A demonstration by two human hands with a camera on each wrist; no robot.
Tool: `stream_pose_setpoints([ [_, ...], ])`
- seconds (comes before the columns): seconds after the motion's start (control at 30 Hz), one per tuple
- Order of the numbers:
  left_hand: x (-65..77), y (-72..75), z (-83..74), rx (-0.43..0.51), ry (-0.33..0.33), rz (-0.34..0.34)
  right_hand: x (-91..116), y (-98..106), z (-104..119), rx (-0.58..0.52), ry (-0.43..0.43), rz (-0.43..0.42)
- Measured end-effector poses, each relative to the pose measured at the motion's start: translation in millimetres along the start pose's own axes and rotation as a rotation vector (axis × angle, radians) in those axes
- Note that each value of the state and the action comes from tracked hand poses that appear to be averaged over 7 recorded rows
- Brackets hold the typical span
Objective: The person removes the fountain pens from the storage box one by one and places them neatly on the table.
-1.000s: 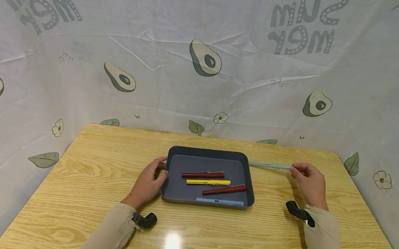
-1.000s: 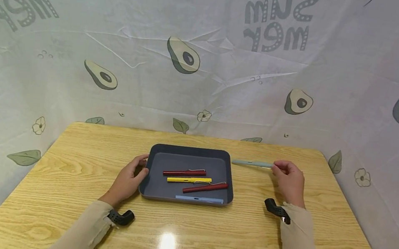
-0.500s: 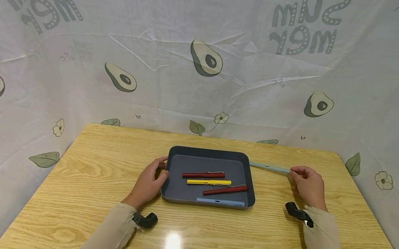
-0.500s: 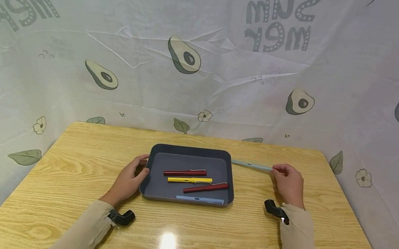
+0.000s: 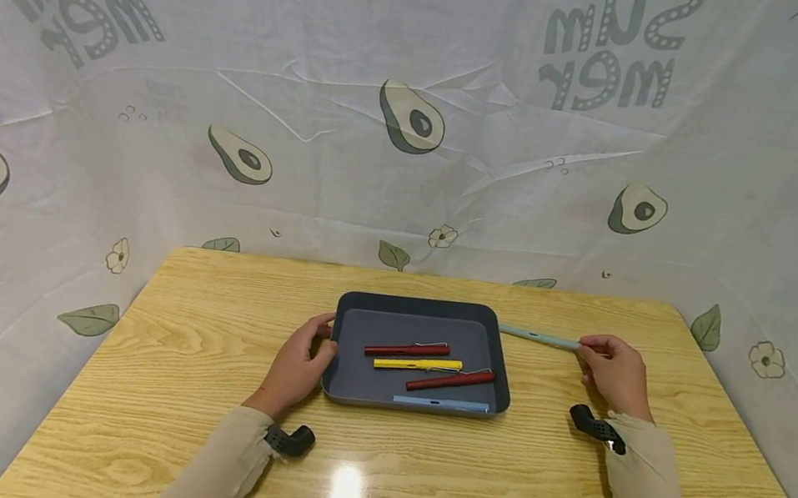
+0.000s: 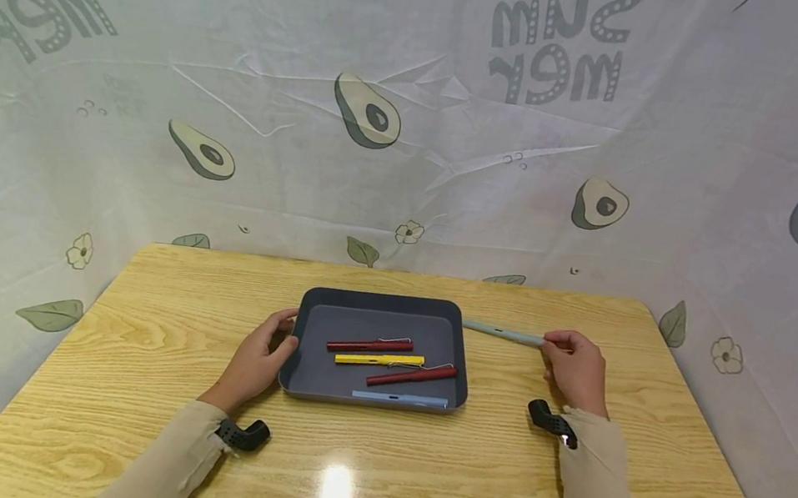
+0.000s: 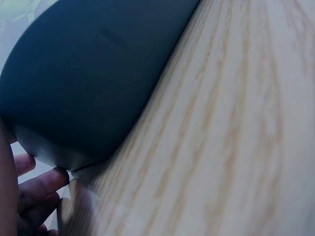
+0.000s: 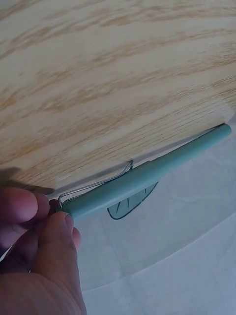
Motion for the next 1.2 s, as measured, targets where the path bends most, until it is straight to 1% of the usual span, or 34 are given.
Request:
stream_pose_setpoints([
  [0.17, -0.4, 0.4, -0.5, 0.002, 0.0, 0.0, -0.2, 1.5, -0.3, 0.015, 0.001, -0.008],
  [0.33, -0.5, 0.3, -0.1, 0.001, -0.002, -0.002, 2.1, 6.3, 7.2, 0.096, 0.066, -0.034],
  [0.43, -0.6, 0.1, 1.2, -0.006, 0.0, -0.006, 3.8, 8.4, 14.6, 0.122, 0.105, -0.041],
  [0.67, -1.4, 0.4, 1.2, -0.007, -0.001, -0.008, 6.6, 10.5, 32.6, 0.087, 0.133, -0.054],
  [0.83, -1.3, 1.7, -0.9, -0.003, 0.015, -0.003, 8.9, 9.3, 46.3, 0.073, 0.17, -0.052],
  [1.03, -2.2, 1.5, 0.3, -0.021, 0.032, 0.005, 14.9, 6.1, 62.7, 0.07, 0.234, -0.015],
  [1.2, -3.3, 0.7, 2.2, -0.027, 0.038, 0.006, 19.5, 2.4, 73.4, 0.056, 0.265, 0.023],
])
Point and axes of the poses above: each hand's wrist, its own x-axis away from the middle knuckle, its own y-axis out of the back of the hand, z = x × y, the point moved 4 cm from there along -x, towards the middle knuckle, and after that the axes turned 15 degrees about -z, right-handed, at the moved point
